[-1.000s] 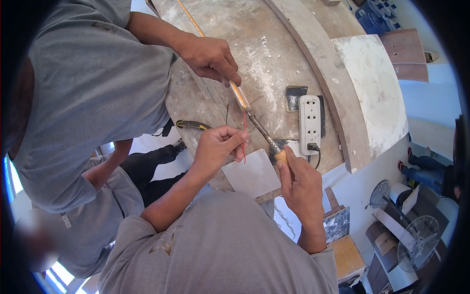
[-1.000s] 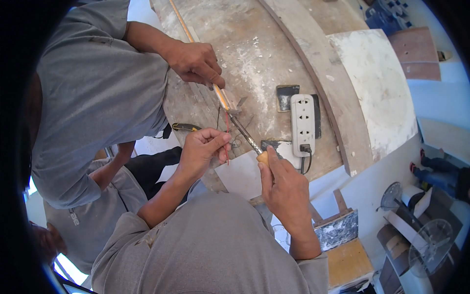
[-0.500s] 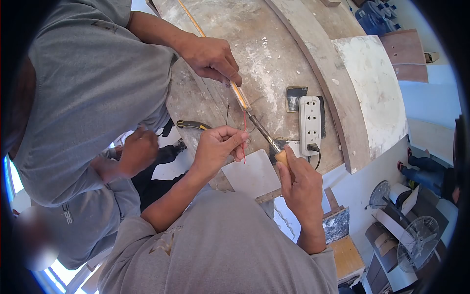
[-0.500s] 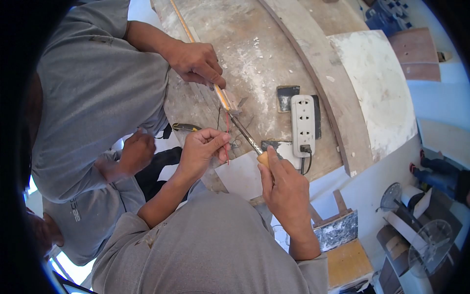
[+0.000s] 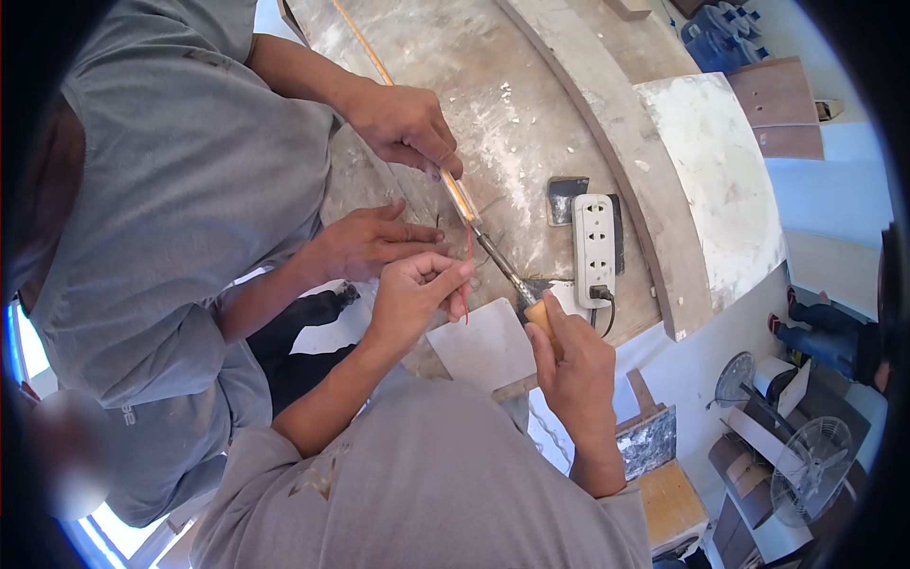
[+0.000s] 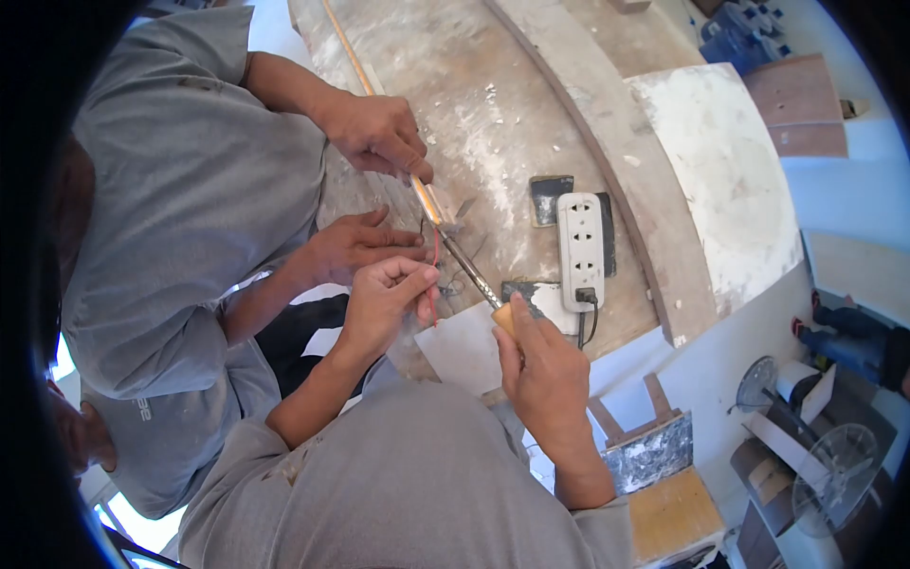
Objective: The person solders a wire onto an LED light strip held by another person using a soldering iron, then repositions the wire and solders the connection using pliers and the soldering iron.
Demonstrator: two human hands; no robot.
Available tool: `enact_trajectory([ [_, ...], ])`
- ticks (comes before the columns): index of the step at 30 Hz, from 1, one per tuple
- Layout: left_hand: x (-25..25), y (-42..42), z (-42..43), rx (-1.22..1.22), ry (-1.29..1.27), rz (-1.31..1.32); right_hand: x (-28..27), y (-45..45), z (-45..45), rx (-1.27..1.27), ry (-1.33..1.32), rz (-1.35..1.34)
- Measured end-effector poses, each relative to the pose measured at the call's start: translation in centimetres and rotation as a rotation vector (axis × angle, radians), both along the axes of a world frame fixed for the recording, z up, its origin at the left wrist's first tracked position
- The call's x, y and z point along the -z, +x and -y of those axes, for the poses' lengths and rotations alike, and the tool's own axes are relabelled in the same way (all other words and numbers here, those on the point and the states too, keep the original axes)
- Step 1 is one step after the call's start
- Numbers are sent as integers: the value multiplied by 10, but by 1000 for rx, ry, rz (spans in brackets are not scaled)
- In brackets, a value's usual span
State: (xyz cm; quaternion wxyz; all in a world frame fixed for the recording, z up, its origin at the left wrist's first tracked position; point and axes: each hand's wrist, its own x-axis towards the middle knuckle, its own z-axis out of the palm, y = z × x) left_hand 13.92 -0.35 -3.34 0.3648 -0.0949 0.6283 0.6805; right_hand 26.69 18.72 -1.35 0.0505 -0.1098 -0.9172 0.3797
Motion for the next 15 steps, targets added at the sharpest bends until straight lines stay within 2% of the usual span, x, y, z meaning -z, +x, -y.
enact_trajectory([
  [9, 0, 1, 0, -67, 53, -18, 3, 1, 3, 13, -8, 8],
  [15, 4, 0, 6, 5, 19, -15, 1, 0, 4, 16, 3, -8],
])
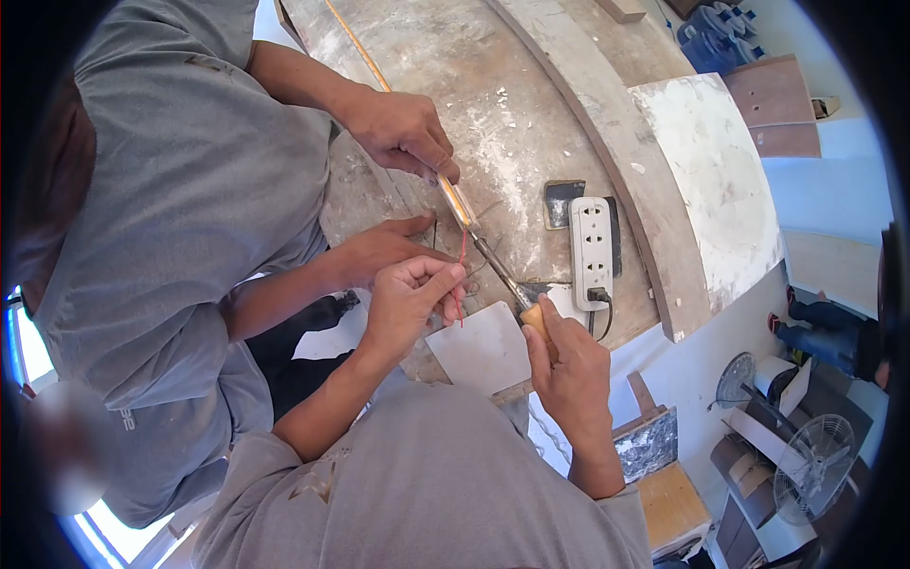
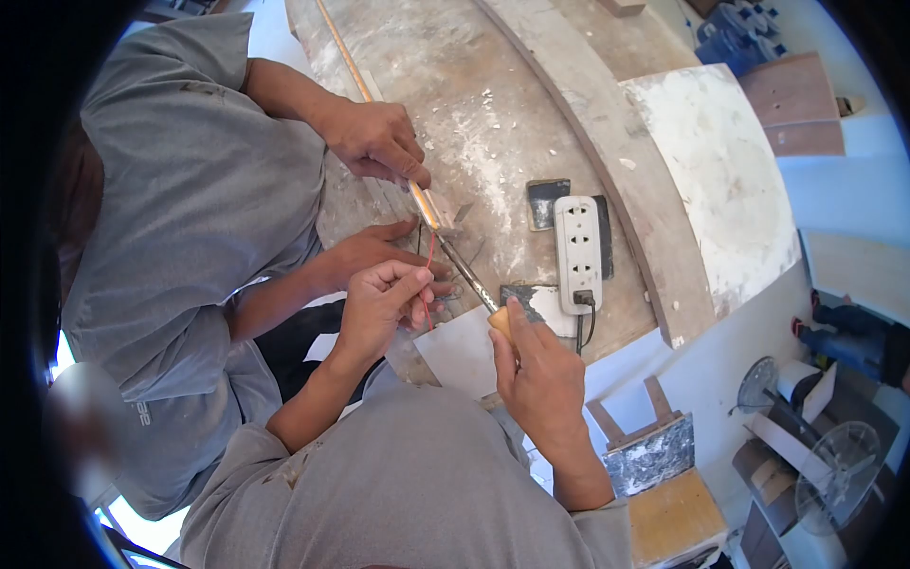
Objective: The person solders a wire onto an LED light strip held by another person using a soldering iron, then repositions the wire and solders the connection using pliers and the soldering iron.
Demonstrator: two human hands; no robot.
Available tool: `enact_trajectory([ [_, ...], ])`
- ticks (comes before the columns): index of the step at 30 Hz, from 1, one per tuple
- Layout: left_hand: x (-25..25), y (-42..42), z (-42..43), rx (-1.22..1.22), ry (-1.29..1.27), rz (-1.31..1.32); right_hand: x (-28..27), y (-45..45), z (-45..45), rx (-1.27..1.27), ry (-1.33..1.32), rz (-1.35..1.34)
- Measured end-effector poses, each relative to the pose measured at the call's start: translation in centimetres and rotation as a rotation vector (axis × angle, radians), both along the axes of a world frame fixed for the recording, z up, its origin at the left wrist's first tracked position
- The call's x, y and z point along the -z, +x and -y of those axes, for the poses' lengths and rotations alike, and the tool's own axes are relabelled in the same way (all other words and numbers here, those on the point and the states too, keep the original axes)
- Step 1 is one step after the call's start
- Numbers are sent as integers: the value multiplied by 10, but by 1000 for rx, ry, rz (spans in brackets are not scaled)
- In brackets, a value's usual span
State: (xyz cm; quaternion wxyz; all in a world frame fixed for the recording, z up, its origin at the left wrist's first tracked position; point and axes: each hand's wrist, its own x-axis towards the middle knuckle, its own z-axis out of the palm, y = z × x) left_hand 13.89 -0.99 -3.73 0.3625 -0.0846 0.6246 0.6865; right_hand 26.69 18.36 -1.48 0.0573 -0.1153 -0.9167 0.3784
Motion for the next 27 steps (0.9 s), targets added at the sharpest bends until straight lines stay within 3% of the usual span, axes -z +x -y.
enact_trajectory([
  [27, -4, -1, -2, -29, -3, 47, -2, 0, 7, 16, -24, 71],
])
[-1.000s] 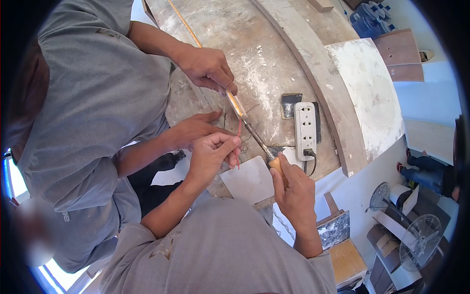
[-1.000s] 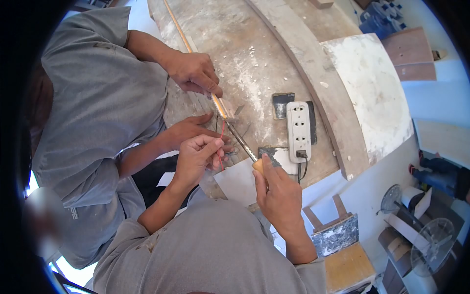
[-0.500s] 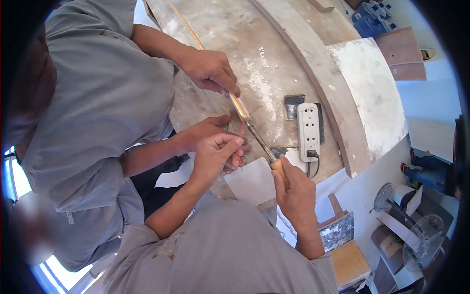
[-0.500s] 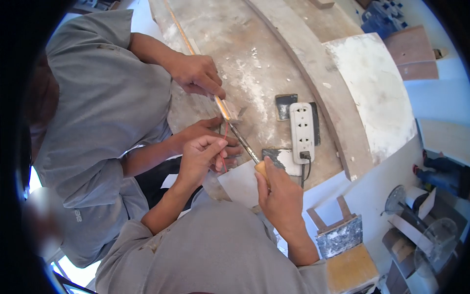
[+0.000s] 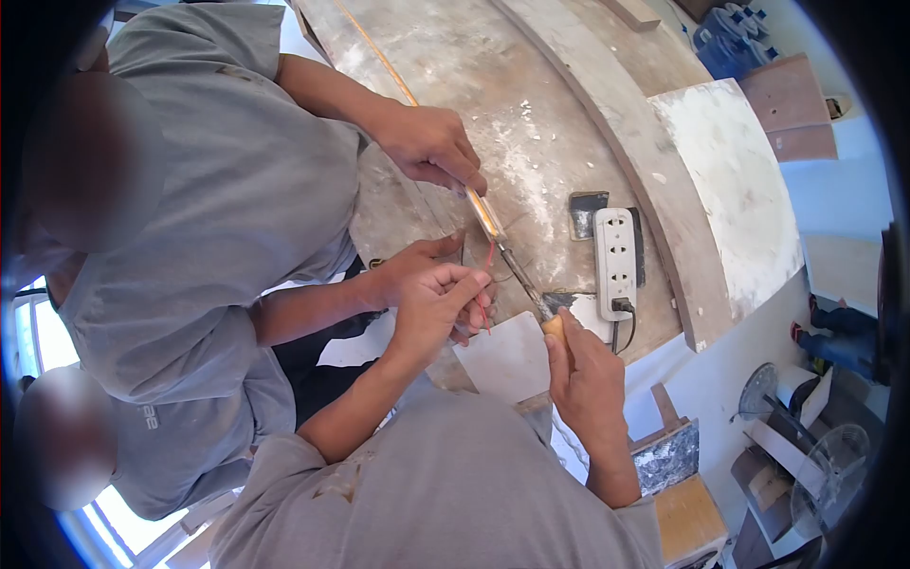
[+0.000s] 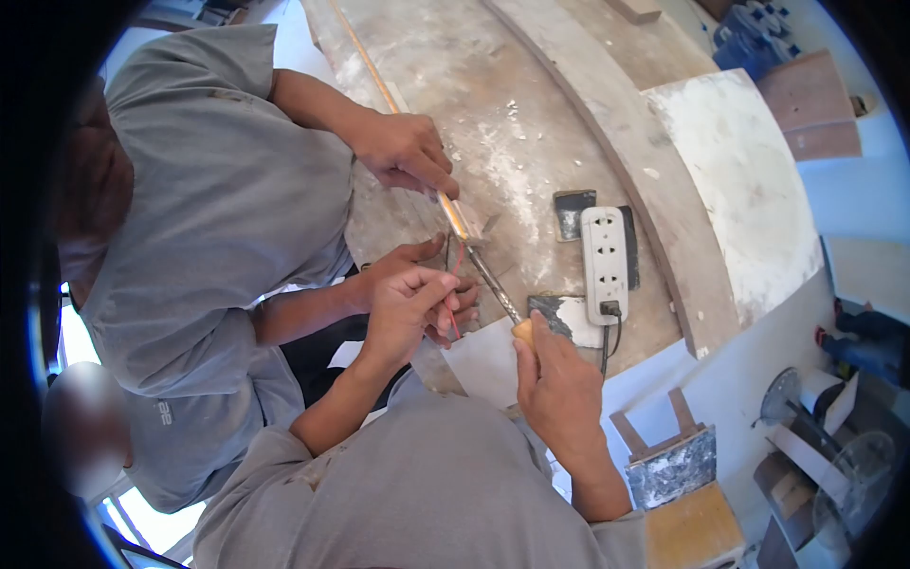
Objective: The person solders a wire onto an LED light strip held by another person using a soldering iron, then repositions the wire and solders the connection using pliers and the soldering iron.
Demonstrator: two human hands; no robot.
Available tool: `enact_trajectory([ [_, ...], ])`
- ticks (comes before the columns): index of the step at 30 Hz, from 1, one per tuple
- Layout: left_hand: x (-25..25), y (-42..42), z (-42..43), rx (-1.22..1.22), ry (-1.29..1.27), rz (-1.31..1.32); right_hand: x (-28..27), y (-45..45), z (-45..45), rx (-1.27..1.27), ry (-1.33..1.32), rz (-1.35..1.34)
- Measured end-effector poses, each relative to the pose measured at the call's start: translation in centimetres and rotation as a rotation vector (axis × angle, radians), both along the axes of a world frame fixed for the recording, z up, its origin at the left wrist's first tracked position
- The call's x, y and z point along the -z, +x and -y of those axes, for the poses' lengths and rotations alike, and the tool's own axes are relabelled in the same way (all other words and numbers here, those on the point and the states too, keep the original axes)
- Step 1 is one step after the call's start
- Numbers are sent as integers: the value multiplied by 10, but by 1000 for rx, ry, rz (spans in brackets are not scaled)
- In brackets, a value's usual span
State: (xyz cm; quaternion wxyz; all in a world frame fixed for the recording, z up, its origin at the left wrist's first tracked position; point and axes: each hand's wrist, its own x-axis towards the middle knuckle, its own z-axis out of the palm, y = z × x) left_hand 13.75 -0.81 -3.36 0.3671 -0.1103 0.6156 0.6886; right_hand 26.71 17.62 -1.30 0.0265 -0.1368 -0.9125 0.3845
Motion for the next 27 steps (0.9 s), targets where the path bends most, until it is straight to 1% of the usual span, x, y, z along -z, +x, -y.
enact_trajectory([
  [3, -4, -1, 0, 19, -71, 37, 0, -1, 2, 5, -17, 2],
  [9, -4, -2, -1, 17, -67, 65, 10, 2, 1, 1, -25, -90],
  [12, -1, 0, -4, -57, -47, 56, 9, 1, 2, 8, -26, -74],
  [15, 0, 0, -2, -36, -59, 33, 7, 1, 1, 3, -10, -56],
  [18, 4, -1, 3, -17, 22, 77, 4, 2, 1, 2, -13, -52],
  [21, -2, -1, -2, -18, -52, 61, 5, 2, 0, 1, -14, -58],
  [24, -2, -1, -3, -27, -27, 84, 6, 3, 0, 16, -35, -91],
  [27, -5, -7, 4, 101, -3, 153, 4, 5, -2, 39, -26, -106],
])
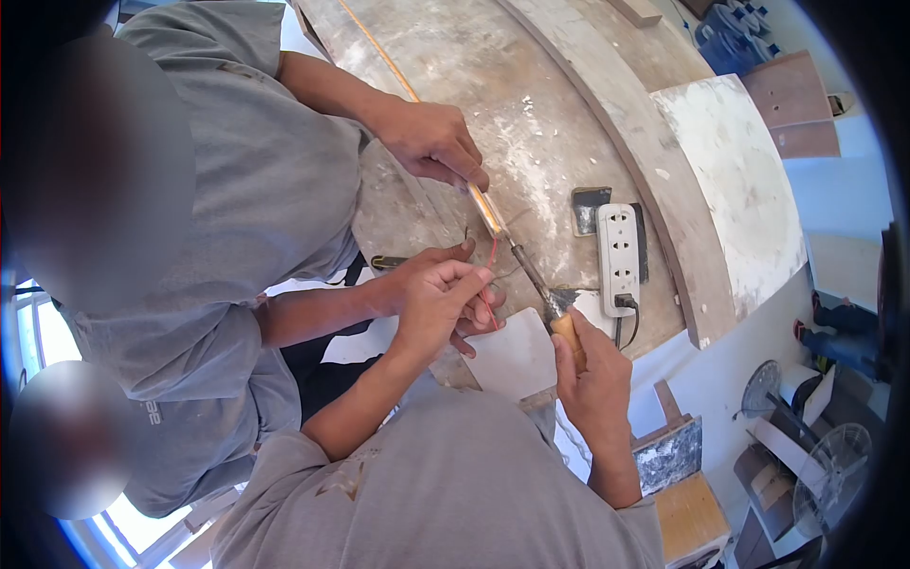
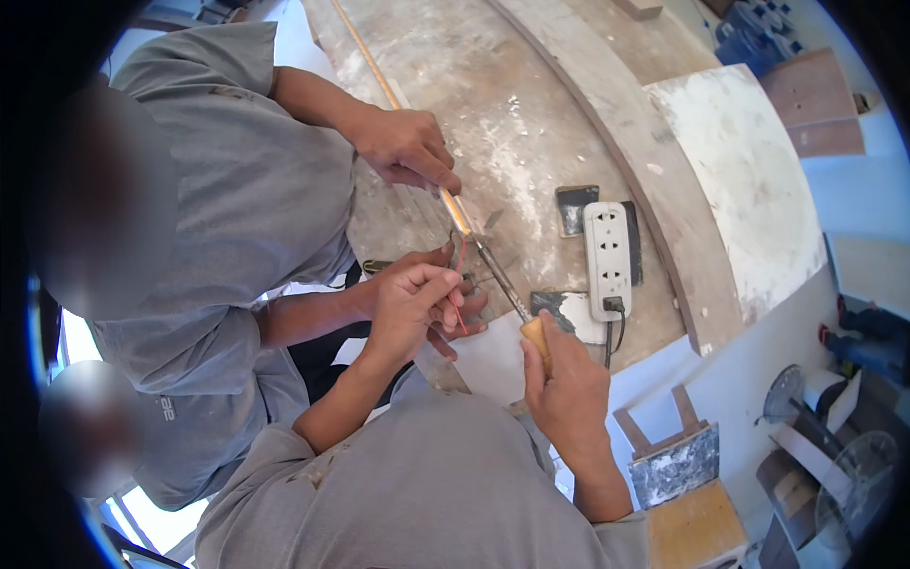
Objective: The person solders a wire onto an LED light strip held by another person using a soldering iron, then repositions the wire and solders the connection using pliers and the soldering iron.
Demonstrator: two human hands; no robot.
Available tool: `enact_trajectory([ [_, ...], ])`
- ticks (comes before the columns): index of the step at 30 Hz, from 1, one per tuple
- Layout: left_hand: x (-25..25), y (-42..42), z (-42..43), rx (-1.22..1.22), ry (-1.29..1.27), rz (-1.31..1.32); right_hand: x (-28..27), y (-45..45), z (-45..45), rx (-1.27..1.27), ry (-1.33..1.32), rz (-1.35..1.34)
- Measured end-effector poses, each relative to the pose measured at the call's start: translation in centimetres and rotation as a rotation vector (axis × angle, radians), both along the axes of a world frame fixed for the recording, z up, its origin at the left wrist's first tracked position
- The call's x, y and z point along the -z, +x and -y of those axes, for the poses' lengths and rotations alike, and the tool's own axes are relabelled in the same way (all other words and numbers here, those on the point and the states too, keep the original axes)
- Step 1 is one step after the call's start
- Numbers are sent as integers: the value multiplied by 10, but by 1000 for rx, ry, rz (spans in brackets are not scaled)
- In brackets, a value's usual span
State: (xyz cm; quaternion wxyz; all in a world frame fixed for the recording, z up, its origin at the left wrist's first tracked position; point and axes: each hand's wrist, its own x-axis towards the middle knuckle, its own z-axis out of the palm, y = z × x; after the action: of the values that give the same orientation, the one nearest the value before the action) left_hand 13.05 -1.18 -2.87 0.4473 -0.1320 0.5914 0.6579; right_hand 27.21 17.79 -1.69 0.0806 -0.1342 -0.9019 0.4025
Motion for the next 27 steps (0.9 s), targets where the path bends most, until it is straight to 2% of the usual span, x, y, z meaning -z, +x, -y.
enact_trajectory([
  [12, 6, 6, -3, -68, -11, -64, 0, -1, -1, 24, -40, 4],
  [18, 20, 9, 0, -37, 77, -82, 0, -2, -3, 17, -26, -2],
  [21, 18, 12, -7, -112, 49, -125, 0, -3, -3, 19, -35, -8],
  [27, 12, 12, -7, -57, 101, -116, -1, -2, -3, 22, -36, -18],
])
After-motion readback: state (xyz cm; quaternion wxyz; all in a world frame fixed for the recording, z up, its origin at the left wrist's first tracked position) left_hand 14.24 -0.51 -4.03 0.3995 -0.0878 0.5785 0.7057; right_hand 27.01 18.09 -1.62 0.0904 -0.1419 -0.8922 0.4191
